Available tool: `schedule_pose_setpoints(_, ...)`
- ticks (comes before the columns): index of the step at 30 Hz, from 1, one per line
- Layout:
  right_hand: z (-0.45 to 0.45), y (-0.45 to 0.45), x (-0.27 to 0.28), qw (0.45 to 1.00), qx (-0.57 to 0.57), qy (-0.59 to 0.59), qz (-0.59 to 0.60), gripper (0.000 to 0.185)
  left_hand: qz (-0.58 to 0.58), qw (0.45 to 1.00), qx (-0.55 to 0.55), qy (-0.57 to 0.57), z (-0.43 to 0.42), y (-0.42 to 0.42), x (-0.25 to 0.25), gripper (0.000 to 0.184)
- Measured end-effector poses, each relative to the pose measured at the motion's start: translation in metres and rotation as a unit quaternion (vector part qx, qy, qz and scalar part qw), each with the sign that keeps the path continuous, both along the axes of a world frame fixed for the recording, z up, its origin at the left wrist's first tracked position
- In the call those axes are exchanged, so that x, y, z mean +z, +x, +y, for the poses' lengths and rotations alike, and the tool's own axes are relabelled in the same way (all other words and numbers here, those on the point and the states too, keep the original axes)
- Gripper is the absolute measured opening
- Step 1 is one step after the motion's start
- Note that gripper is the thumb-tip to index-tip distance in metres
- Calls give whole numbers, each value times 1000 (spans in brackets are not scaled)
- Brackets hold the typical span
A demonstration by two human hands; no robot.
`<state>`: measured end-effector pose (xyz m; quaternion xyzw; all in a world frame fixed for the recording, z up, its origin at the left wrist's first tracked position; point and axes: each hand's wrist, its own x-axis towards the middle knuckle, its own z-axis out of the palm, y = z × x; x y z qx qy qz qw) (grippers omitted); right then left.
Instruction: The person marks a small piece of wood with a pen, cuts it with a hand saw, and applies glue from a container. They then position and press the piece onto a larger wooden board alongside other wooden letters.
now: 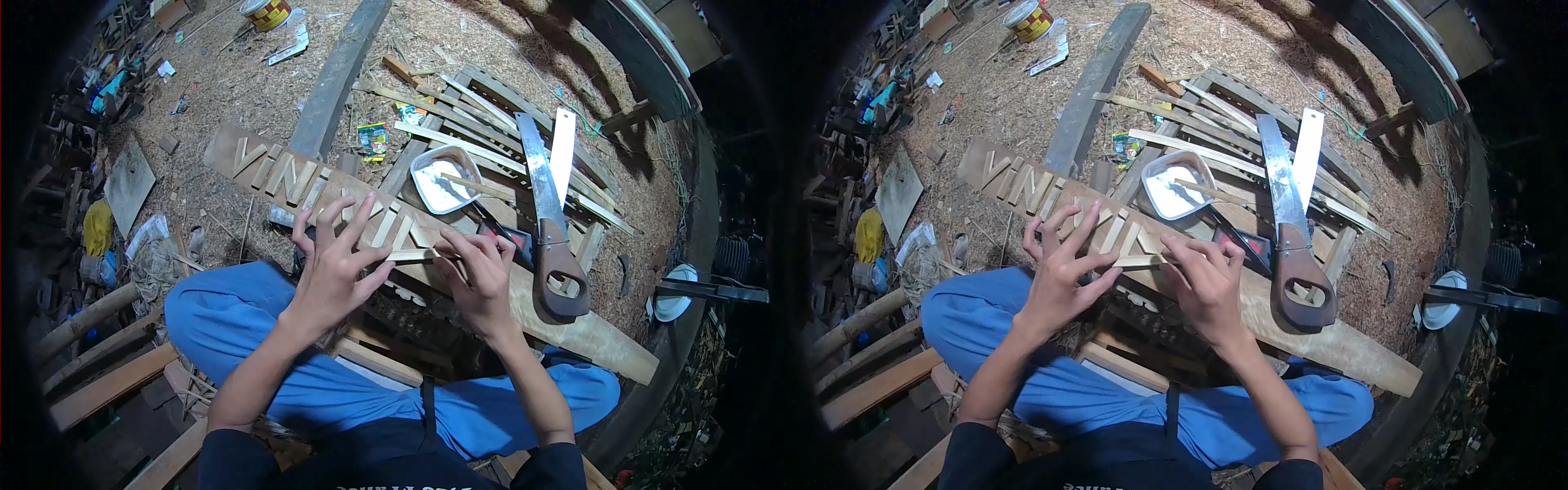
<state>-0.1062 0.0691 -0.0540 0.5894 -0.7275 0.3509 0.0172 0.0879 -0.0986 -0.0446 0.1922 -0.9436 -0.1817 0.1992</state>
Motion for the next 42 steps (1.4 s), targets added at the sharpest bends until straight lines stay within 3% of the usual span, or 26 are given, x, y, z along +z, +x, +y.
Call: schedule_pose_setpoints(42, -2, 1, -1, 1000, 0, -10, 17, 53, 7, 1000, 8, 26, 7, -1, 1, 16)
